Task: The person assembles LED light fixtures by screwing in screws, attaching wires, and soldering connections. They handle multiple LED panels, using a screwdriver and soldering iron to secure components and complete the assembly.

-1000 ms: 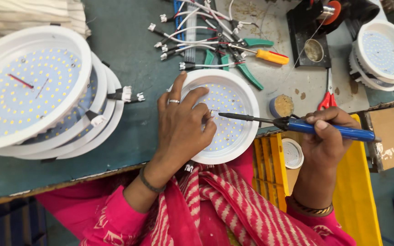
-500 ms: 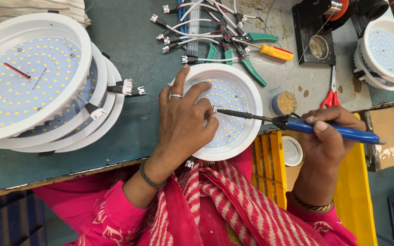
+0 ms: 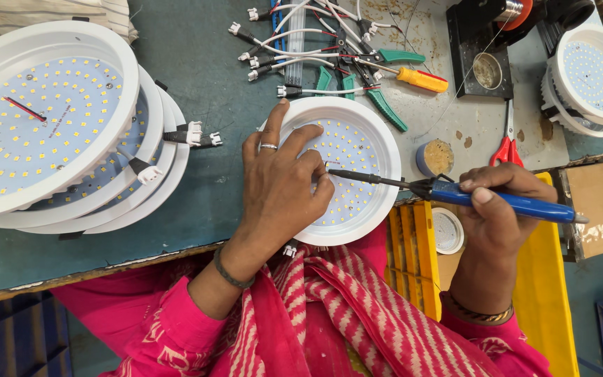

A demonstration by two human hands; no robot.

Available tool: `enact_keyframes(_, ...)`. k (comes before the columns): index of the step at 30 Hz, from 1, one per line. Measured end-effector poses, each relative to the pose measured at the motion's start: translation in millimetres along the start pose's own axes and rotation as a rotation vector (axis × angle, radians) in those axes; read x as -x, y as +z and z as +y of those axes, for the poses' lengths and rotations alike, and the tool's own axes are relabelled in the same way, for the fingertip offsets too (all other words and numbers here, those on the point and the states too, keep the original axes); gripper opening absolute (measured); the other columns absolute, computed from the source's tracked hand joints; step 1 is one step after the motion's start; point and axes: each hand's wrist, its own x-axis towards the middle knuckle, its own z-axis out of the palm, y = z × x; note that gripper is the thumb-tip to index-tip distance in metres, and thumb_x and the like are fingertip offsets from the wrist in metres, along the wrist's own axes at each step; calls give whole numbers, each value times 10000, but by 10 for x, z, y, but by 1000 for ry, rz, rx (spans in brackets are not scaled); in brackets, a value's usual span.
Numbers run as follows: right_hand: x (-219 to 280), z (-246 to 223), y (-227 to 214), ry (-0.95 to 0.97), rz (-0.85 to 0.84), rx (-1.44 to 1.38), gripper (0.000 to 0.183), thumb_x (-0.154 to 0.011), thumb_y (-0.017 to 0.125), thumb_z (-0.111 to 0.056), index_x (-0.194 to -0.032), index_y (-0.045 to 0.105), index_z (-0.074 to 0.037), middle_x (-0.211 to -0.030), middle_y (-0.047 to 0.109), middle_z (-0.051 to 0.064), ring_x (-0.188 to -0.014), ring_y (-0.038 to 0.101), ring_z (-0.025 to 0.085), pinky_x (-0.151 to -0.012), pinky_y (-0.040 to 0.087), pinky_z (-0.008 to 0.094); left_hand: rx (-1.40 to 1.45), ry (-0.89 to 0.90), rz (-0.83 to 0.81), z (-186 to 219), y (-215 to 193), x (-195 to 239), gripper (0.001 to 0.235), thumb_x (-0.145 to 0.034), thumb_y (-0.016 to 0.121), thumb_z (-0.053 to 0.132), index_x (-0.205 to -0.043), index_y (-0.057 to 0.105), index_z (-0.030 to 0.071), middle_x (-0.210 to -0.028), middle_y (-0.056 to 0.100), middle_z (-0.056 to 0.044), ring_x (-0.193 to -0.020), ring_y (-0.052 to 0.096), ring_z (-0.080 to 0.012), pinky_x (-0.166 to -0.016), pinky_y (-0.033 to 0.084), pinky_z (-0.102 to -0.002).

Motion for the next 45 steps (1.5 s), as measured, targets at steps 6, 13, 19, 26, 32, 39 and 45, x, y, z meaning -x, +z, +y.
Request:
enact_keyframes(6, -22, 76, -122, -89, 28, -60, 189, -906, 596, -41, -911, 603, 148, -844, 646, 228, -601, 537, 177, -585, 445, 210, 1, -2, 2, 16, -18, -19, 89, -733, 742, 161, -720, 745, 73, -1285, 680, -85, -1440, 402, -398, -1093, 310, -556)
enact_keyframes(13, -9, 126, -175, -129, 59, -104, 188, -942, 624, -58, -903, 591, 122, -840, 634, 203, -594, 541, 180, -567, 444, 224, 6, 3, -1, -71, 86, 65, 96, -736, 741, 165, -722, 740, 70, -1287, 676, -88, -1445, 396, -403, -1100, 309, -559)
enact_keyframes(19, 48, 250, -86, -172, 240, -169, 205, -974, 641, -118, -987, 619, 86, -862, 651, 190, -555, 522, 155, -523, 425, 218, -84, 81, 122, 238, -290, -110, 74, -745, 738, 179, -757, 713, 110, -1285, 663, -109, -1429, 385, -432, -1116, 238, -642)
enact_keyframes(26, 74, 421, -93, -132, 292, -288, 293, -1020, 672, -188, -1095, 662, 95, -848, 638, 145, -597, 557, 173, -574, 469, 276, 305, -204, -296, 501, -459, 618, 470, -885, 740, 390, -1212, 708, 55, -704, 700, -105, -684, 708, -324, -727, 539, -468)
enact_keyframes(32, 112, 544, 71, -157, 247, -316, 311, -1048, 693, -222, -1108, 666, 81, -880, 651, 137, -644, 574, 177, -600, 472, 279, 227, -402, -358, 295, -504, 684, 363, -883, 772, 456, -999, 699, 119, -737, 710, -126, -677, 746, -328, -631, 559, -434)
enact_keyframes(39, 153, 784, 478, -201, 135, -361, 535, -1043, 756, -415, -1334, 610, 9, -1117, 670, 125, -894, 648, 201, -793, 543, 337, 81, -89, -211, -236, -526, -152, 458, -867, 584, -40, -1317, 543, 28, -1096, 661, -294, -936, 630, -511, -765, 498, -574)
enact_keyframes(45, 246, 1083, 963, -339, 46, -239, 658, -1042, 618, -537, -1513, 406, -130, -1327, 675, 233, -1071, 738, 316, -964, 585, 457, 216, 319, -189, -554, 92, -934, 197, -851, 746, 87, -1043, 709, 110, -957, 759, -144, -895, 745, -377, -781, 570, -437)
